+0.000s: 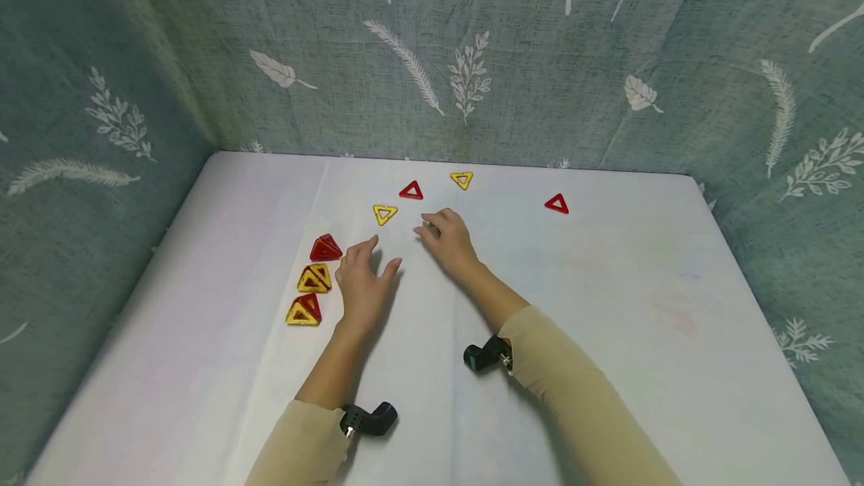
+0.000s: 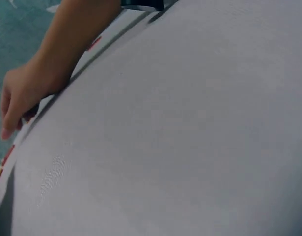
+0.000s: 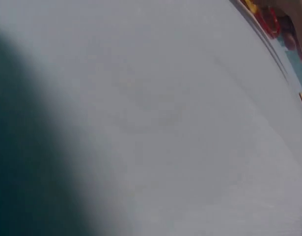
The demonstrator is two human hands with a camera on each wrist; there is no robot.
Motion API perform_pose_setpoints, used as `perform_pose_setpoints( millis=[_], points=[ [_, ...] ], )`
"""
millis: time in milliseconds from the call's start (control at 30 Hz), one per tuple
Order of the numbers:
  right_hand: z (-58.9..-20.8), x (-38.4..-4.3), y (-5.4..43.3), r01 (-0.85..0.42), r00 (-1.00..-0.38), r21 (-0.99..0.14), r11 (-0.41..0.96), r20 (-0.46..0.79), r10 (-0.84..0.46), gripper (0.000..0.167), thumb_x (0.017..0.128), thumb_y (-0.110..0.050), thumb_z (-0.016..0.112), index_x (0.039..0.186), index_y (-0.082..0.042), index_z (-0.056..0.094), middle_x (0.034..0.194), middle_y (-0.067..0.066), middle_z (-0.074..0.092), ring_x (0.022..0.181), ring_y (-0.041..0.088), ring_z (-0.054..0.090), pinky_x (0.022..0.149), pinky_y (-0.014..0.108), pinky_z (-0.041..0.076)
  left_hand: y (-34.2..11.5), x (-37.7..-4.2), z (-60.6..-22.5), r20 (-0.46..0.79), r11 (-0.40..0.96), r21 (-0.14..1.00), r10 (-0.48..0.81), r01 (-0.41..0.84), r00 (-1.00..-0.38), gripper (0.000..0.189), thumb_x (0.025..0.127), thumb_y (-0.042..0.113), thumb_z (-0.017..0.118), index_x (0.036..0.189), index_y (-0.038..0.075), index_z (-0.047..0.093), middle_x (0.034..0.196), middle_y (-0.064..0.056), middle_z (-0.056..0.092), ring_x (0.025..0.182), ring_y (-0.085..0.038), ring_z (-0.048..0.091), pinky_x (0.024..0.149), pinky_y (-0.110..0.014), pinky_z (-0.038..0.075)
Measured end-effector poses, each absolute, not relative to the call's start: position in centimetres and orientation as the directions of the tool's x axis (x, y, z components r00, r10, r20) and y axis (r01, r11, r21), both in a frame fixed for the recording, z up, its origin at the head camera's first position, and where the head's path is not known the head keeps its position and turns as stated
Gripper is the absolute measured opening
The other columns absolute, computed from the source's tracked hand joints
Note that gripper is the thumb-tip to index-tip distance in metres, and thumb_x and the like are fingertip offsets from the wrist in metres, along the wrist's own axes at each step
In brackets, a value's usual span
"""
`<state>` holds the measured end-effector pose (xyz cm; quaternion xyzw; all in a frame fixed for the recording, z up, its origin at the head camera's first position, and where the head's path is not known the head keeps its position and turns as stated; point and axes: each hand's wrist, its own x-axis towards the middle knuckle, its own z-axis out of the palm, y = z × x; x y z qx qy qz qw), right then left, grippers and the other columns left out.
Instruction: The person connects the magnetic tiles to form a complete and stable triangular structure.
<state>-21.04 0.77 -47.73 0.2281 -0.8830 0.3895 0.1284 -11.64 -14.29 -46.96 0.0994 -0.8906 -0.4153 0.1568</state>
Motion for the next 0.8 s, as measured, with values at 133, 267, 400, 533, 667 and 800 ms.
perform_pose_setpoints(
  millis=[133, 267, 400, 533, 667, 800],
  points=[
    [-47.5, -22.2, 0.7, -0.475, -0.880, -0.631, 0.613, 0.345, -0.326, 0.031, 0.086, -0.020, 0.070, 0.109, 0.000, 0.068, 0.097, 0.014, 0.060, 0.090, 0.027, 0.058, 0.082, 0.036, 0.047, -14.1, -13.6, -47.5, 0.166, 0.646, 0.754, -0.362, -0.118, -0.917, 0.057, 0.085, 0.027, 0.070, 0.134, 0.006, 0.051, 0.125, -0.016, 0.051, 0.117, -0.033, 0.044, 0.100, -0.050, 0.022],
    [-47.0, -23.7, 0.8, -0.409, -0.910, -0.636, 0.654, 0.225, -0.349, 0.033, 0.088, -0.023, 0.067, 0.113, -0.002, 0.067, 0.102, 0.013, 0.060, 0.093, 0.025, 0.056, 0.084, 0.036, 0.046, -14.0, -15.7, -47.5, 0.134, 0.663, 0.723, -0.408, -0.192, -0.903, 0.061, 0.086, 0.030, 0.068, 0.138, 0.007, 0.046, 0.128, -0.017, 0.047, 0.119, -0.033, 0.040, 0.101, -0.050, 0.021],
    [-46.5, -25.0, 0.8, -0.305, -0.943, -0.649, 0.697, 0.104, -0.316, 0.036, 0.089, -0.027, 0.066, 0.118, -0.005, 0.065, 0.105, 0.012, 0.059, 0.093, 0.024, 0.056, 0.085, 0.035, 0.046, -13.9, -17.3, -47.4, 0.085, 0.675, 0.685, -0.449, -0.275, -0.889, 0.063, 0.087, 0.034, 0.065, 0.140, 0.008, 0.043, 0.130, -0.016, 0.044, 0.122, -0.032, 0.037, 0.102, -0.048, 0.024],
    [-46.0, -25.9, 0.3, -0.244, -0.957, -0.616, 0.749, 0.030, -0.288, 0.040, 0.090, -0.032, 0.064, 0.123, -0.008, 0.062, 0.107, 0.011, 0.058, 0.091, 0.022, 0.055, 0.084, 0.036, 0.046, -13.8, -18.4, -47.4, 0.054, 0.693, 0.638, -0.474, -0.335, -0.879, 0.062, 0.088, 0.036, 0.063, 0.141, 0.010, 0.043, 0.131, -0.014, 0.044, 0.123, -0.031, 0.037, 0.102, -0.046, 0.026],
    [-45.5, -26.9, -0.4, -0.231, -0.959, -0.513, 0.827, -0.025, -0.283, 0.047, 0.091, -0.038, 0.061, 0.133, -0.017, 0.056, 0.108, 0.007, 0.055, 0.086, 0.019, 0.054, 0.076, 0.037, 0.046, -13.8, -19.0, -47.3, 0.075, 0.731, 0.592, -0.469, -0.339, -0.880, 0.060, 0.089, 0.039, 0.061, 0.139, 0.009, 0.045, 0.130, -0.015, 0.044, 0.120, -0.031, 0.039, 0.099, -0.046, 0.028],
    [-44.9, -27.9, -1.1, -0.294, -0.927, -0.371, 0.881, -0.115, -0.358, 0.057, 0.094, -0.044, 0.053, 0.146, -0.024, 0.038, 0.115, 0.009, 0.050, 0.085, 0.022, 0.054, 0.074, 0.038, 0.047, -13.9, -19.0, -47.3, 0.064, 0.756, 0.540, -0.474, -0.369, -0.878, 0.061, 0.090, 0.043, 0.058, 0.141, 0.010, 0.044, 0.132, -0.014, 0.042, 0.120, -0.030, 0.039, 0.098, -0.044, 0.028]
  ],
)
